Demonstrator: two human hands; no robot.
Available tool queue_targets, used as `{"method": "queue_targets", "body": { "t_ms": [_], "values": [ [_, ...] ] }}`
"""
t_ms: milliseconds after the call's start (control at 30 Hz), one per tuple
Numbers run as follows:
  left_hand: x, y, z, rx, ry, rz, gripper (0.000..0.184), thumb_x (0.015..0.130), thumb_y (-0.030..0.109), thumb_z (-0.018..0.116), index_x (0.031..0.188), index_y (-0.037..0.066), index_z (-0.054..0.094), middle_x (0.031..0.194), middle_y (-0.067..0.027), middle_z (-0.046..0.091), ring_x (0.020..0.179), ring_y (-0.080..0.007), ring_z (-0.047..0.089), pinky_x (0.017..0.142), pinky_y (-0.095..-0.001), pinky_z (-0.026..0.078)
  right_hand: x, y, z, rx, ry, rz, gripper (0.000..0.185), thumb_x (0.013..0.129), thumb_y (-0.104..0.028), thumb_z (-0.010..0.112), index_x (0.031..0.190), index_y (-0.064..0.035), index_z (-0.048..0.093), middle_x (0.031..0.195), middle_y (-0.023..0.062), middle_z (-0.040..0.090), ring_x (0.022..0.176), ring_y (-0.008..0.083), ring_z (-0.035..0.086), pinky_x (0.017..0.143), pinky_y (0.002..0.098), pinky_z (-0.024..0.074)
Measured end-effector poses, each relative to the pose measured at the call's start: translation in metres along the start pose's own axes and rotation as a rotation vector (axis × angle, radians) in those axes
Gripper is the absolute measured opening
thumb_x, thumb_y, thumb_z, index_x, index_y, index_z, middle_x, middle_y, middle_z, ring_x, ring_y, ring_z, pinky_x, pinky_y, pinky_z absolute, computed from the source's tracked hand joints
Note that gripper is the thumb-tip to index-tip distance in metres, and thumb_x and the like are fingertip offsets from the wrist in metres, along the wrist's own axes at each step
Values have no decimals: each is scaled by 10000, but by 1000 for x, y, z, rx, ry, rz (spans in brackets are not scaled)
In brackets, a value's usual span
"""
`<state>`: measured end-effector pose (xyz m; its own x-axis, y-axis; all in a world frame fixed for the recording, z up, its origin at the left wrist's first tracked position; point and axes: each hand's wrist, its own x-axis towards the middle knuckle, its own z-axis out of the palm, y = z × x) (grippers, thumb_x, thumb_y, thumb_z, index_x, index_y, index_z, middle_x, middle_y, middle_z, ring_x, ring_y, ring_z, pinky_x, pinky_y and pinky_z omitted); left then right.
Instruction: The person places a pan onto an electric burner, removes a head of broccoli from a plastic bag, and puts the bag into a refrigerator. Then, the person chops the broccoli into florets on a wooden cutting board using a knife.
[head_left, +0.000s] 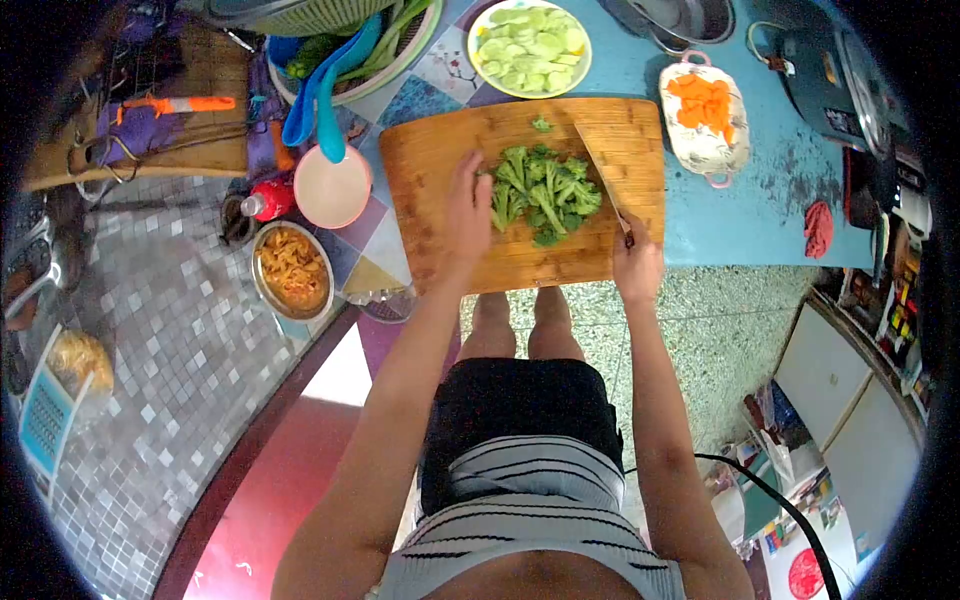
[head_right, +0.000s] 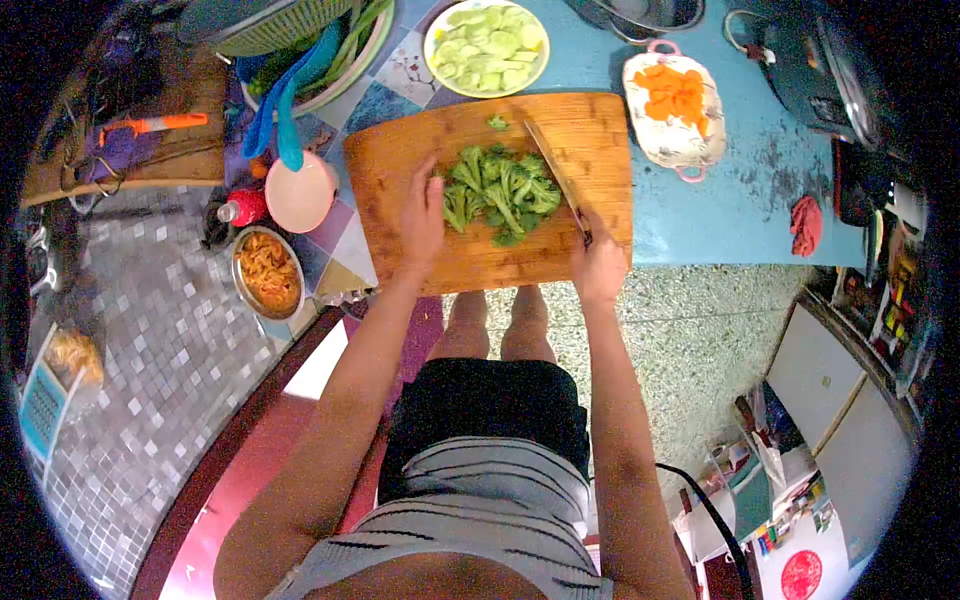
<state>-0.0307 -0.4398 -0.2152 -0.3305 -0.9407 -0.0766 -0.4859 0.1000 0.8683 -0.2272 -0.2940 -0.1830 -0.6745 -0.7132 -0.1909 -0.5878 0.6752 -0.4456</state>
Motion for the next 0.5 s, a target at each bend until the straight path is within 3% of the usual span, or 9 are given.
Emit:
{"method": "queue_targets", "body": {
  "t_ms": [100, 167, 267, 333, 433, 500],
  "values": [
    [-3, 6, -9, 10, 30, -8, 353, 927, 178, 425, 1228, -2, 460, 1276, -197, 456, 1198, -334, 419, 1012, -381, 312, 0, -5, -4, 15, -63, 109, 404, 765, -97, 601, 1163, -136, 541, 953, 175, 635, 795, 348, 622, 685, 439, 495],
    [-6, 8, -16, 24, 51, 5, 325, 921, 151, 430, 1203, -2, 483, 1247, -198, 482, 1174, -336, 446, 992, -375, 338, 2, -8, -3, 23, 107, 112, 424, 773, -92, 590, 1189, -127, 518, 1017, 167, 610, 838, 350, 605, 703, 435, 488],
    [-15, 0, -19, 180, 87, 140, 252, 897, 96, 461, 1118, 13, 549, 1143, -185, 557, 1058, -319, 540, 893, -366, 422, 4, -4, 1, 37, 156, 5, 447, 774, -68, 584, 1211, -113, 500, 1021, 169, 578, 865, 370, 578, 708, 440, 480],
    [-24, 9, -24, 187, 85, -57, 196, 879, 138, 531, 1020, 37, 623, 956, -151, 647, 886, -287, 626, 793, -348, 477, 1, 1, 6, 47, 165, -6, 461, 767, -64, 597, 1215, -101, 496, 1017, 169, 564, 876, 374, 567, 718, 436, 477],
    [-28, 27, -32, 171, 76, -52, 174, 857, 173, 574, 943, 43, 652, 866, -148, 656, 807, -278, 643, 748, -350, 488, 3, 5, 16, 218, 178, 58, 541, 728, -62, 657, 1237, -71, 472, 1054, 187, 542, 942, 344, 555, 768, 415, 462],
    [-19, 47, -35, 260, -20, -88, 193, 843, 199, 596, 931, 41, 663, 904, -172, 645, 853, -275, 641, 765, -361, 482, 3, 7, 18, 267, 96, 215, 597, 727, -99, 679, 1279, -86, 452, 1000, 142, 565, 948, 295, 559, 848, 402, 445]
  ]
}}
